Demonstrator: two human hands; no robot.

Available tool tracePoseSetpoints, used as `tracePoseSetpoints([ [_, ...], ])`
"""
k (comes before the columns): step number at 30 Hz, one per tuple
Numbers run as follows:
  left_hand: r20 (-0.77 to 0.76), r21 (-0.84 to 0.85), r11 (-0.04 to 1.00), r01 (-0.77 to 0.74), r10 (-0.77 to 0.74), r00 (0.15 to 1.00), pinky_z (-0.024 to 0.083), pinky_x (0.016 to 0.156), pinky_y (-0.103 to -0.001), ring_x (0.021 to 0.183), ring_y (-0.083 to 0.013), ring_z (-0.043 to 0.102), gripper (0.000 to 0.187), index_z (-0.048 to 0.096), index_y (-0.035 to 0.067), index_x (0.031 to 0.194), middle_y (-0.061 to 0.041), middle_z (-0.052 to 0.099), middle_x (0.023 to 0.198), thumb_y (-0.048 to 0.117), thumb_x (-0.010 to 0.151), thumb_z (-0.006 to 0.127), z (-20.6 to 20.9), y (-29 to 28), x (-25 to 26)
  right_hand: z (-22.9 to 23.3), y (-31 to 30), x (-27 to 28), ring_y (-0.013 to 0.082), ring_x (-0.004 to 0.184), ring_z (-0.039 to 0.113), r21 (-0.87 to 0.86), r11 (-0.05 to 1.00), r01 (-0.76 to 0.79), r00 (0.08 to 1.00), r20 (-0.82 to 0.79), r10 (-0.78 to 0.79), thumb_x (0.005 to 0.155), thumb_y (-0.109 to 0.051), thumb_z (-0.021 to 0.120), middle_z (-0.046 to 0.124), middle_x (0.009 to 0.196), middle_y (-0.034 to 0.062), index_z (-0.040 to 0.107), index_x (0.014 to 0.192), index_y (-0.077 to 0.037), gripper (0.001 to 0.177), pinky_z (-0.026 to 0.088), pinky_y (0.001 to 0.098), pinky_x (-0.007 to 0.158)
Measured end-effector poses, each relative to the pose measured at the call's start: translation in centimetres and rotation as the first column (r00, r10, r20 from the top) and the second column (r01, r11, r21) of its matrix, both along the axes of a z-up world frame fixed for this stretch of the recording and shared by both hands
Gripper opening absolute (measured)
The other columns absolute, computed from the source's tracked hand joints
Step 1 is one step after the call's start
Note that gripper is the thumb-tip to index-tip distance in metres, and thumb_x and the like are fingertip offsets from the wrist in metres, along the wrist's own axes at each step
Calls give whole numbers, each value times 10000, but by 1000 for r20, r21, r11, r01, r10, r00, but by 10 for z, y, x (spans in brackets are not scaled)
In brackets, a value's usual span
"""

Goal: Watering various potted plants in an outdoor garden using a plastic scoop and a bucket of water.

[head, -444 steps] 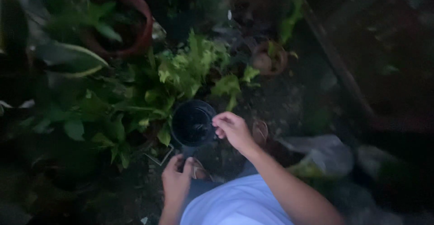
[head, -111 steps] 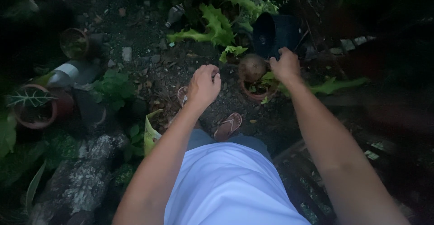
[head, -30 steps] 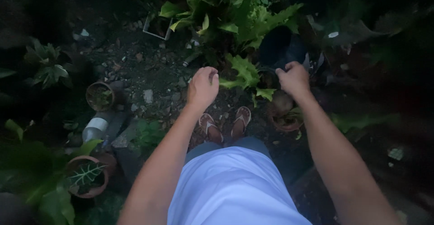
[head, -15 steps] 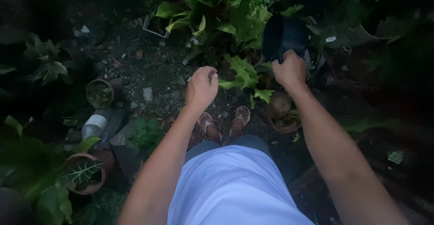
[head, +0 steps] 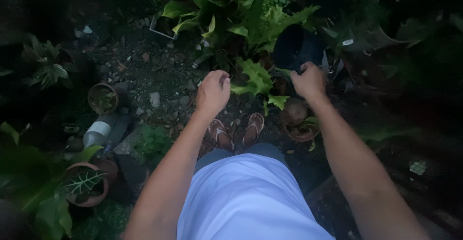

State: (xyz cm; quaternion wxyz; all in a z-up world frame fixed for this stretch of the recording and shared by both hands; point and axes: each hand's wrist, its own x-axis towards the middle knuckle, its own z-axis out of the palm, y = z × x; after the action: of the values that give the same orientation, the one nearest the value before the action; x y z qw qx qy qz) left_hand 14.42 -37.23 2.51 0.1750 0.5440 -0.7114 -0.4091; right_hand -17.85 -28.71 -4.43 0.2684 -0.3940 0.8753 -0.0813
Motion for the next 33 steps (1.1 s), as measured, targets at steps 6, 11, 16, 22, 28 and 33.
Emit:
tracePoseSetpoints([
  [6, -46, -68, 998, 4, -7, 999, 554, 841, -445, 975, -340, 693, 202, 694, 25, 1099, -165, 696, 1050, 139, 939, 647, -11, 5, 0, 3, -10, 15, 459, 1032, 624, -33, 997, -76, 995, -69, 73, 947, -336, 727, 625, 1255, 252, 550, 1404, -17, 584, 544, 608, 811],
  [11, -44, -90, 996, -3, -1, 999, 555, 835, -443, 965, -336, 697, 177, 695, 34, 1072, -152, 698, 1025, 138, 932, 661, -7, 5, 0, 22, -26, 27, 466, 1112, 620, -50, 987, -155, 982, -121, 148, 972, -297, 709, 616, 1294, 273, 552, 1415, -7, 551, 538, 596, 906],
  [16, -36, -103, 995, -4, 1, 999, 549, 844, -444, 973, -338, 691, 175, 692, 34, 1064, -145, 701, 1018, 144, 930, 670, -13, 6, 4, 40, -36, 34, 463, 1093, 633, -23, 989, -147, 983, -119, 143, 980, -305, 701, 633, 1268, 278, 555, 1414, -7, 546, 543, 586, 917],
  [22, 4, -41, 999, 18, -18, 1000, 532, 837, -464, 983, -357, 667, 204, 687, 20, 1101, -161, 687, 1051, 152, 950, 649, -7, 6, 8, 34, -27, 28, 418, 965, 663, -41, 991, -126, 991, -49, 124, 976, -337, 698, 668, 1167, 257, 566, 1394, 8, 558, 555, 558, 827],
  [28, -38, -23, 1000, -15, 14, 999, 551, 867, -447, 997, -339, 692, 216, 693, 24, 1092, -159, 701, 1047, 169, 937, 652, -15, 7, 7, 15, -11, 18, 364, 856, 661, -39, 996, -78, 997, -1, 78, 947, -381, 738, 685, 934, 201, 642, 1294, -10, 517, 549, 546, 793],
  [33, -16, -20, 1000, -15, 14, 1000, 549, 854, -442, 980, -341, 692, 197, 700, 39, 1070, -154, 701, 1027, 171, 932, 654, -11, 10, 4, -2, 2, 11, 418, 926, 664, -78, 993, -87, 996, -12, 87, 947, -343, 716, 677, 1114, 228, 570, 1391, -13, 573, 566, 588, 760],
])
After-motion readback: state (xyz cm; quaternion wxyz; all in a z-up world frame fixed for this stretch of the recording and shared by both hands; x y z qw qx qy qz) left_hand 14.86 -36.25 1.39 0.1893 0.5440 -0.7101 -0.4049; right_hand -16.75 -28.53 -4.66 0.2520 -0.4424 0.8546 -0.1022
